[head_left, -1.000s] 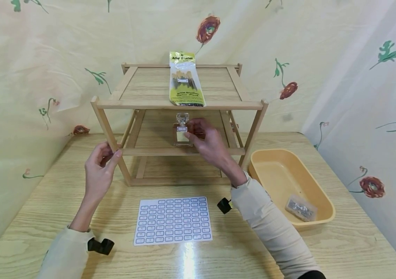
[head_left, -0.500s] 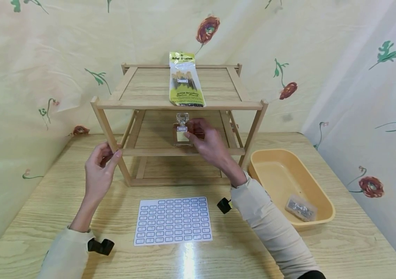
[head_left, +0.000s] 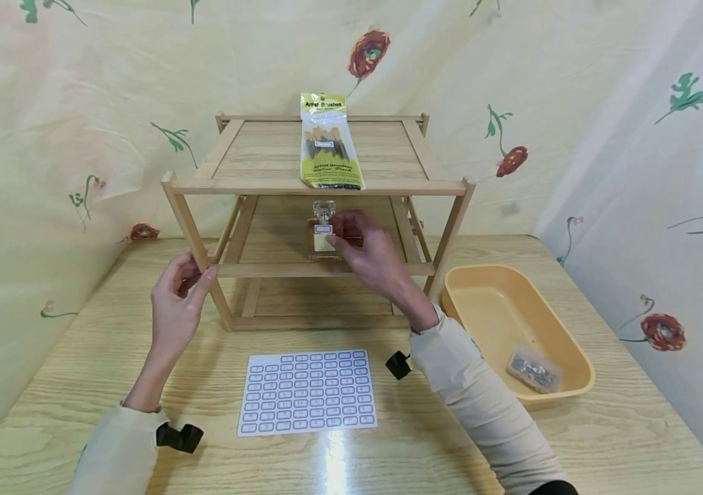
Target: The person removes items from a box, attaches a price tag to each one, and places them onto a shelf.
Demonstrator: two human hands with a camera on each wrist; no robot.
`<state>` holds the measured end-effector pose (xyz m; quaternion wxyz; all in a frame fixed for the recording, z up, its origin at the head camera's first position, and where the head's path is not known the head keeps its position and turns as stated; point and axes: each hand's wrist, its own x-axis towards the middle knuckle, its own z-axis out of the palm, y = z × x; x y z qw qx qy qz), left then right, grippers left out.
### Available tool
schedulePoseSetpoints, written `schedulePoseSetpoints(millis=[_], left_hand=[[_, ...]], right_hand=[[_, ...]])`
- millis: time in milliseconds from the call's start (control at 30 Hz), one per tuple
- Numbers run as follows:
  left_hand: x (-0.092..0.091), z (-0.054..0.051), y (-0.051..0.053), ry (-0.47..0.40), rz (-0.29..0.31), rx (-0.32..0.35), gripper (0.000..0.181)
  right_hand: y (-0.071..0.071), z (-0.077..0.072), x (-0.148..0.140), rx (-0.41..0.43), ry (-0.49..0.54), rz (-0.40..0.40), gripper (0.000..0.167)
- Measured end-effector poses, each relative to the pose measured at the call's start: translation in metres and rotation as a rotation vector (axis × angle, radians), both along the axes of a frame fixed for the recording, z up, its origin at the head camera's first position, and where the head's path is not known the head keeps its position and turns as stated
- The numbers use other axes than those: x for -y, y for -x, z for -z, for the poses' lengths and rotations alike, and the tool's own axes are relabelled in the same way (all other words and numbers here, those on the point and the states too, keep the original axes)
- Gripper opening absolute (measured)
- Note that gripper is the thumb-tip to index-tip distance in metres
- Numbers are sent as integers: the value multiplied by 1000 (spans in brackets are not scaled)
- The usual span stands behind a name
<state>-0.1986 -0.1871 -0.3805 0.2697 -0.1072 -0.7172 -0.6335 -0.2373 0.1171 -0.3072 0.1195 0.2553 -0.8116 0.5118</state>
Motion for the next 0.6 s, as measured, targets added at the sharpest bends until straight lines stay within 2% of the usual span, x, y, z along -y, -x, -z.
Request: schedulePoseSetpoints(millis=[600], left_hand=[[-1, 0, -1, 0, -6, -2, 27]], right_hand=[[-4, -1, -6, -9, 19, -16, 38]])
